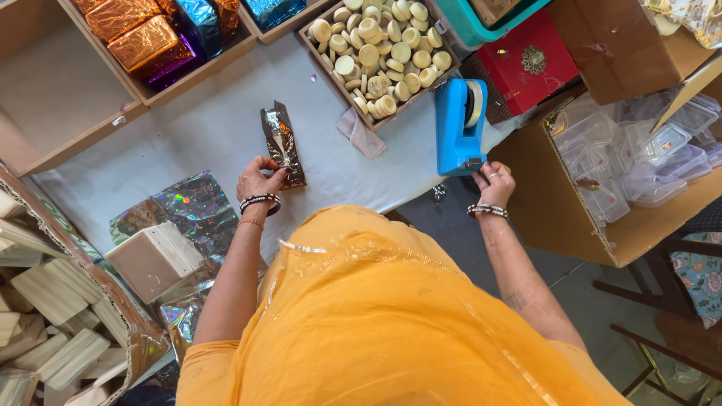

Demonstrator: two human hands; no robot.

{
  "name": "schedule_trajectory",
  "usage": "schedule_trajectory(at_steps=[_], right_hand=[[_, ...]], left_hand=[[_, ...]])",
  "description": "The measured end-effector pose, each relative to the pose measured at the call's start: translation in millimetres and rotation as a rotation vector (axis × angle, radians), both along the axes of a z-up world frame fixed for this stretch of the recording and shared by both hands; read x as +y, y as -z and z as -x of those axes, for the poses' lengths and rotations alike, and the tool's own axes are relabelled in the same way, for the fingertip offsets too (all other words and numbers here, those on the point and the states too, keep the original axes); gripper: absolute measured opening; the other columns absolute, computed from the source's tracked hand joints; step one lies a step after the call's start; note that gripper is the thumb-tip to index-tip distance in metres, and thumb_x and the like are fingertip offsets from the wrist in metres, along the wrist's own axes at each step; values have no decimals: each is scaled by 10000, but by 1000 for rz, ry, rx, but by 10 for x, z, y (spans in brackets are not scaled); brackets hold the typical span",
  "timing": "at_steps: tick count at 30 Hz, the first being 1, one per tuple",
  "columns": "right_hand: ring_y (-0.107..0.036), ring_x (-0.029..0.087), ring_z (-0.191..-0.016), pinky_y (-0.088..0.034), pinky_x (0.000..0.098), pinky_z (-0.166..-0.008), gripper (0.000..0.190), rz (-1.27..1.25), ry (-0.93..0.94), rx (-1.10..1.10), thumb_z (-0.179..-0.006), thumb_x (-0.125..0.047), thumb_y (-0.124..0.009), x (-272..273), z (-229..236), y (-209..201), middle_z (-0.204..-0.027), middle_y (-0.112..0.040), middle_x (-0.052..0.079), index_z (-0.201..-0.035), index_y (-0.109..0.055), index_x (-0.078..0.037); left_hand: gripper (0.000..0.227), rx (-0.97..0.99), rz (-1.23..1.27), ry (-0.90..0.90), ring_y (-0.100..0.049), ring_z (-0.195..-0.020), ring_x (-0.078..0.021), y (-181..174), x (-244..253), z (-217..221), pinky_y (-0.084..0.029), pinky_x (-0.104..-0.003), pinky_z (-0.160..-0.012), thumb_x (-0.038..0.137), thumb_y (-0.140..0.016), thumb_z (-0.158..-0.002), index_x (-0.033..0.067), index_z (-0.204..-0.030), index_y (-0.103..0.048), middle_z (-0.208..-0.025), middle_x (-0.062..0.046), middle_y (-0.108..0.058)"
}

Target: Wrapping rectangular bars (soap or blocks) in decorative foil and taping them closed.

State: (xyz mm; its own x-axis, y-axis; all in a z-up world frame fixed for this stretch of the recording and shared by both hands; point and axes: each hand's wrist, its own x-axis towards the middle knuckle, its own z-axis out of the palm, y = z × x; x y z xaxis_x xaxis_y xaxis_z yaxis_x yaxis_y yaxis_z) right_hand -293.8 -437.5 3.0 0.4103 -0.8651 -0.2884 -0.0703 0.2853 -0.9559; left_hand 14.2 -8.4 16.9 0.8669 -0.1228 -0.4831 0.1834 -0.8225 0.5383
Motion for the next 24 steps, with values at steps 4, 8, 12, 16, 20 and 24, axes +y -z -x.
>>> schedule_trajectory(at_steps=[4, 8, 12, 16, 20, 24], right_hand=[[-651, 151, -900, -636, 421, -938, 108, 37, 16, -119, -1015, -69, -623, 147, 53, 67, -967, -612, 17, -918, -639, -23], [-681, 147, -781, -657, 374, -830, 187, -53, -11, -10, -1043, -170, -602, 232, 92, 78, -814, -666, 56, -896, -619, -55], [-680, 148, -677, -607, 321, -727, 216, -42, -24, 130, -1054, -215, -630, 224, 107, 109, -753, -652, 39, -915, -628, -49], [-675, 127, -666, -623, 293, -700, 185, -6, -72, 124, -1040, -185, -675, 91, 195, 302, -761, -663, 36, -927, -652, -39], [-678, 120, -687, -602, 275, -689, 149, 116, -112, 136, -1031, -152, -690, -79, 239, 522, -804, -680, 39, -984, -666, -13], [-652, 130, -653, -591, 299, -631, 100, 133, -111, 323, -981, -78, -660, -58, 511, 760, -789, -661, 55, -1029, -685, 5]], left_hand=[[257, -6, -2, 9, -729, -808, -178, 27, 10, -2, -537, -385, -745, 414, -821, -803, 240, -966, -725, -818, 18, -775], [264, -1, 16, -5, -734, -808, -175, -5, 9, 9, -537, -377, -737, 416, -827, -799, 241, -969, -725, -820, 27, -773], [275, -34, 27, 12, -730, -814, -182, 30, 19, 2, -538, -381, -742, 416, -845, -788, 236, -962, -731, -824, 20, -774], [278, -17, 35, -6, -735, -815, -185, 22, 13, 11, -545, -387, -748, 418, -847, -781, 235, -956, -731, -831, 19, -776], [274, -56, 107, 11, -745, -834, -202, 191, 75, 0, -555, -385, -755, 395, -841, -784, 226, -969, -731, -867, 4, -777], [260, -160, 101, -3, -725, -869, -230, 349, 58, -19, -548, -408, -739, 367, -856, -750, 206, -920, -743, -968, 18, -776]])
